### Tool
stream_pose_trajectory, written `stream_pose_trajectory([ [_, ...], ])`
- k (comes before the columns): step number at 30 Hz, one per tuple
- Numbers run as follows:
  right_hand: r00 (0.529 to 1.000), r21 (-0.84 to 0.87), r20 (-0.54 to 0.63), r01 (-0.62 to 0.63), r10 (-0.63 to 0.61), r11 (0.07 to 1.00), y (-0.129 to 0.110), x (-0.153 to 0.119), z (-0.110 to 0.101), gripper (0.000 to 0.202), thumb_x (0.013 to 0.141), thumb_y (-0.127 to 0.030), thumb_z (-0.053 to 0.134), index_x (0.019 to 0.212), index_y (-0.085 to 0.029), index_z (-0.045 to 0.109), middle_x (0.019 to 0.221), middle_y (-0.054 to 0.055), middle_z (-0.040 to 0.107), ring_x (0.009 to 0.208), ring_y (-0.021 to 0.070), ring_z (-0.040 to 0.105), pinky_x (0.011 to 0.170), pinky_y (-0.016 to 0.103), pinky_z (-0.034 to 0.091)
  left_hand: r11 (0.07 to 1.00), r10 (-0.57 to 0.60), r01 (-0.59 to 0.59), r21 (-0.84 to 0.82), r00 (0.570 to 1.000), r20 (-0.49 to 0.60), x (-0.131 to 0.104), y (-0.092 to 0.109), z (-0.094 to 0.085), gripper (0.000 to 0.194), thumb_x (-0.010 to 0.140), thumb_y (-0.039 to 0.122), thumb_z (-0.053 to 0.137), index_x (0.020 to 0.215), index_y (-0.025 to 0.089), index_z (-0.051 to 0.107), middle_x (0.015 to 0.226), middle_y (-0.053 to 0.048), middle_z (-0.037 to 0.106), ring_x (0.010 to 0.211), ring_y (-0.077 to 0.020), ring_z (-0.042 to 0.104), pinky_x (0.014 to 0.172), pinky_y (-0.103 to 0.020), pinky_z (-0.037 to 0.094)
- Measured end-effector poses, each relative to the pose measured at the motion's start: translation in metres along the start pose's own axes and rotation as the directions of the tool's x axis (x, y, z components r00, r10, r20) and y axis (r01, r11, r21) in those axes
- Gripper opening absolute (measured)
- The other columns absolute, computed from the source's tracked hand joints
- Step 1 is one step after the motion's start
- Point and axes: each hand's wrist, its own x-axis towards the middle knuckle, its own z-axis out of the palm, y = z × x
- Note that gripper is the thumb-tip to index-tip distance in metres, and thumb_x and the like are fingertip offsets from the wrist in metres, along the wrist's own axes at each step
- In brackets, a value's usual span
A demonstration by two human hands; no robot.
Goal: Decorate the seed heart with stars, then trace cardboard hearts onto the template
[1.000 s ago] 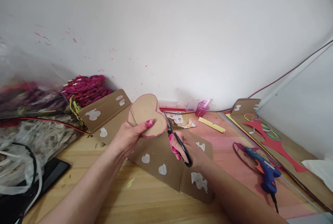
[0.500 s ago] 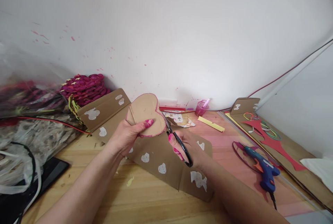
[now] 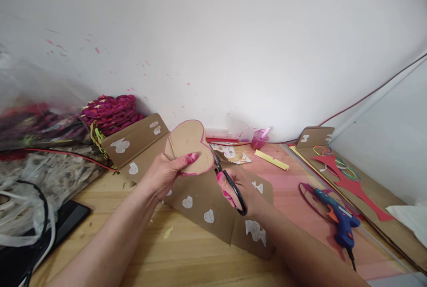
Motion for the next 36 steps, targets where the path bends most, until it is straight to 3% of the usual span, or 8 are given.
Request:
stream_pose_trajectory([
  [9, 0.999, 0.001, 0.011, -0.048, 0.048, 0.999, 0.007, 0.001, -0.001, 0.053, 0.094, -0.064, 0.058, 0.065, -0.022, 0.044, 0.054, -0.005, 0.045, 0.048, 0.0118, 0.047, 0.050, 0.028, 0.031, 0.999, -0.031, 0.031, 0.017, 0.999, 0.011, -0.001, -0.002, 0.000, 0.077, 0.060, 0.022, 0.096, 0.132, 0.021, 0.066, 0.115, -0.010, 0.078, 0.101, -0.0249, 0.075, 0.080, -0.028, 0.063],
  [18, 0.999, -0.008, 0.028, -0.031, 0.031, 0.999, -0.001, 0.000, -0.002, 0.058, 0.094, -0.066, 0.055, 0.058, -0.022, 0.040, 0.046, -0.005, 0.038, 0.045, 0.0112, 0.037, 0.048, 0.030, 0.026, 0.999, -0.033, 0.033, 0.035, 0.999, -0.010, 0.000, 0.001, -0.002, 0.072, 0.056, 0.024, 0.097, 0.123, 0.019, 0.071, 0.116, -0.012, 0.078, 0.103, -0.0280, 0.075, 0.079, -0.029, 0.064],
  [36, 0.997, -0.080, 0.046, -0.059, 0.062, 0.995, 0.001, 0.000, -0.002, 0.060, 0.090, -0.072, 0.054, 0.061, -0.023, 0.037, 0.051, -0.004, 0.037, 0.047, 0.0112, 0.034, 0.047, 0.030, 0.022, 0.995, -0.036, 0.030, 0.090, 0.997, 0.073, 0.000, 0.011, -0.010, 0.061, 0.061, 0.024, 0.095, 0.118, 0.017, 0.073, 0.112, -0.010, 0.079, 0.096, -0.0232, 0.076, 0.078, -0.027, 0.062],
])
